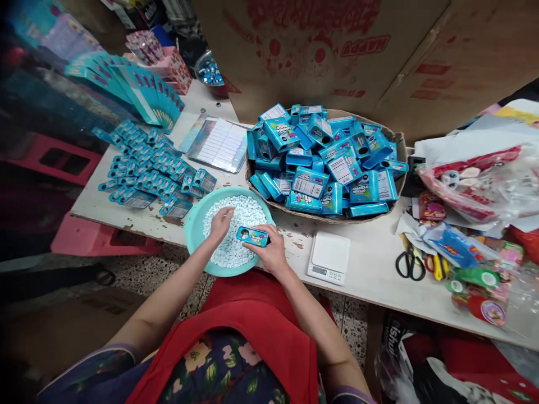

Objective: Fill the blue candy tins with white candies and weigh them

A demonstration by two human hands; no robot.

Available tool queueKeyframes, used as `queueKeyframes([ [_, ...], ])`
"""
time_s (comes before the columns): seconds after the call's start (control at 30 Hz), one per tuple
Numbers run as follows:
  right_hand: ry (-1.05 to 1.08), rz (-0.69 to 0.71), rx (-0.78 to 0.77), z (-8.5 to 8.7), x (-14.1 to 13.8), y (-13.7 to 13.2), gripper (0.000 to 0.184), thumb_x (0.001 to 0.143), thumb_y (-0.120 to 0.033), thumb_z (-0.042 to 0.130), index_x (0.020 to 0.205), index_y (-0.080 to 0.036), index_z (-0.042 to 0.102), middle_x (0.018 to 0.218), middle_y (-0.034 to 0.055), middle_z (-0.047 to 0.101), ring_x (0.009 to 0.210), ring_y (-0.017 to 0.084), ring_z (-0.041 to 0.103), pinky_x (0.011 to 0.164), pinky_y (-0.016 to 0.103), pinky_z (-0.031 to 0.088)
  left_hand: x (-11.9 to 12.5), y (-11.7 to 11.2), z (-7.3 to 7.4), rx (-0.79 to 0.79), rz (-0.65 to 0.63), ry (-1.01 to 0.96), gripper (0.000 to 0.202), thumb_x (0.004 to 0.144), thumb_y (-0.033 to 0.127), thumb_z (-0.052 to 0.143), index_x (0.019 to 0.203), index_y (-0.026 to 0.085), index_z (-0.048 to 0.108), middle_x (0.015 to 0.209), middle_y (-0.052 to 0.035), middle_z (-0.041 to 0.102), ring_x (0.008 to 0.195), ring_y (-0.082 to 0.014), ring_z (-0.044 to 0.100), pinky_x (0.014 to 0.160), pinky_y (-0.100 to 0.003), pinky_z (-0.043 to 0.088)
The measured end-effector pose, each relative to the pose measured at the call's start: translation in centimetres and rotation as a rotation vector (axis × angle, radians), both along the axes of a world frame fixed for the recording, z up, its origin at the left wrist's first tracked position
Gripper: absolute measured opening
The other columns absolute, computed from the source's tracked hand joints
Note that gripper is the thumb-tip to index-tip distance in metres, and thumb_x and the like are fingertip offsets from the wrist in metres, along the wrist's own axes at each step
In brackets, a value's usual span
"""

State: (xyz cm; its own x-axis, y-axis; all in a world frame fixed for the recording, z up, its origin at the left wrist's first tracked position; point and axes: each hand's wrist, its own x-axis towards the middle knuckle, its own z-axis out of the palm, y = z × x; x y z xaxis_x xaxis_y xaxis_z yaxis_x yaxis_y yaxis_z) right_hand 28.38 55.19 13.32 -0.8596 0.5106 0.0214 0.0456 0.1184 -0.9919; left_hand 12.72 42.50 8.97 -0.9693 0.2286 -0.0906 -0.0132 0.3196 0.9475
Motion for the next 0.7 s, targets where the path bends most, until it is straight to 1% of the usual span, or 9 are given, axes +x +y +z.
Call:
queueKeyframes([
  [0.07, 0.023, 0.022, -0.009, 0.1, 0.0, 0.4, 0.041, 0.062, -0.040, 0.080, 0.095, -0.022, 0.064, 0.098, 0.0041, 0.062, 0.095, 0.019, 0.059, 0.087, 0.034, 0.048, 1.0, 0.2, -2.1, -0.078, -0.061, 0.034, 0.021, 0.071, 0.034, 0.067, 0.086, 0.020, 0.065, 0.101, -0.0083, 0.063, 0.105, -0.0228, 0.053, 0.098, -0.034, 0.037],
  [0.1, 0.035, 0.032, -0.014, 0.1, 0.0, 0.6, 0.041, 0.062, -0.040, 0.080, 0.095, -0.022, 0.064, 0.098, 0.0043, 0.061, 0.095, 0.019, 0.059, 0.087, 0.034, 0.048, 1.7, 0.4, -2.8, -0.130, -0.091, 0.047, 0.023, 0.070, 0.032, 0.068, 0.090, 0.020, 0.065, 0.104, -0.0087, 0.061, 0.107, -0.0240, 0.051, 0.100, -0.035, 0.034],
  [0.2, 0.060, 0.058, -0.031, 0.0, -0.3, 0.9, 0.040, 0.063, -0.039, 0.080, 0.095, -0.021, 0.064, 0.097, 0.0041, 0.061, 0.092, 0.018, 0.060, 0.085, 0.033, 0.048, 3.7, 0.6, -3.5, -0.389, -0.245, 0.076, 0.025, 0.073, 0.029, 0.065, 0.097, 0.022, 0.062, 0.106, -0.0098, 0.058, 0.108, -0.0270, 0.049, 0.099, -0.036, 0.032],
  [0.27, 0.063, 0.067, -0.034, -0.1, -0.6, 1.0, 0.039, 0.063, -0.037, 0.080, 0.095, -0.021, 0.064, 0.096, 0.0035, 0.061, 0.090, 0.017, 0.060, 0.083, 0.032, 0.048, 4.5, 0.0, -3.6, -0.456, -0.318, 0.031, 0.019, 0.073, 0.030, 0.064, 0.091, 0.022, 0.062, 0.098, -0.0096, 0.058, 0.103, -0.0275, 0.050, 0.094, -0.034, 0.035],
  [0.33, 0.055, 0.071, -0.035, -0.2, -0.9, 1.0, 0.039, 0.062, -0.036, 0.081, 0.094, -0.020, 0.064, 0.095, 0.0031, 0.061, 0.089, 0.017, 0.060, 0.082, 0.031, 0.048, 4.8, -0.8, -3.7, -0.361, -0.254, -0.075, 0.014, 0.069, 0.029, 0.068, 0.079, 0.022, 0.062, 0.091, -0.0084, 0.057, 0.101, -0.0268, 0.051, 0.088, -0.030, 0.037],
  [0.43, 0.028, 0.075, -0.027, 0.1, -1.1, 1.1, 0.040, 0.061, -0.036, 0.081, 0.092, -0.020, 0.064, 0.094, 0.0032, 0.062, 0.088, 0.018, 0.061, 0.083, 0.032, 0.048, 4.2, -1.9, -4.0, -0.045, 0.014, -0.301, 0.016, 0.061, 0.026, 0.074, 0.067, 0.021, 0.060, 0.083, -0.0054, 0.057, 0.099, -0.0233, 0.051, 0.078, -0.024, 0.039],
  [0.5, 0.000, 0.081, -0.020, 0.5, -1.0, 1.3, 0.040, 0.061, -0.038, 0.081, 0.092, -0.020, 0.064, 0.094, 0.0035, 0.063, 0.088, 0.018, 0.061, 0.082, 0.032, 0.049, 3.6, -2.2, -3.8, 0.116, 0.138, -0.388, 0.016, 0.060, 0.026, 0.074, 0.063, 0.020, 0.060, 0.080, -0.0037, 0.056, 0.091, -0.0197, 0.053, 0.068, -0.020, 0.039],
  [0.6, -0.002, 0.082, -0.017, 1.0, -1.6, 1.3, 0.040, 0.062, -0.038, 0.080, 0.094, -0.021, 0.064, 0.094, 0.0038, 0.064, 0.086, 0.019, 0.062, 0.078, 0.032, 0.051, 2.6, -2.5, -3.0, 0.262, 0.222, -0.453, 0.019, 0.064, 0.033, 0.071, 0.065, 0.018, 0.058, 0.071, -0.0016, 0.054, 0.065, -0.0135, 0.051, 0.051, -0.019, 0.035],
  [0.7, 0.057, 0.097, 0.008, 2.2, -4.5, 0.6, 0.039, 0.060, -0.037, 0.081, 0.091, -0.021, 0.065, 0.091, 0.0036, 0.064, 0.083, 0.019, 0.062, 0.076, 0.033, 0.051, 1.8, -3.1, -2.5, 0.455, 0.278, -0.551, 0.022, 0.068, 0.038, 0.067, 0.072, 0.018, 0.058, 0.066, -0.0006, 0.054, 0.050, -0.0099, 0.047, 0.042, -0.018, 0.029],
])
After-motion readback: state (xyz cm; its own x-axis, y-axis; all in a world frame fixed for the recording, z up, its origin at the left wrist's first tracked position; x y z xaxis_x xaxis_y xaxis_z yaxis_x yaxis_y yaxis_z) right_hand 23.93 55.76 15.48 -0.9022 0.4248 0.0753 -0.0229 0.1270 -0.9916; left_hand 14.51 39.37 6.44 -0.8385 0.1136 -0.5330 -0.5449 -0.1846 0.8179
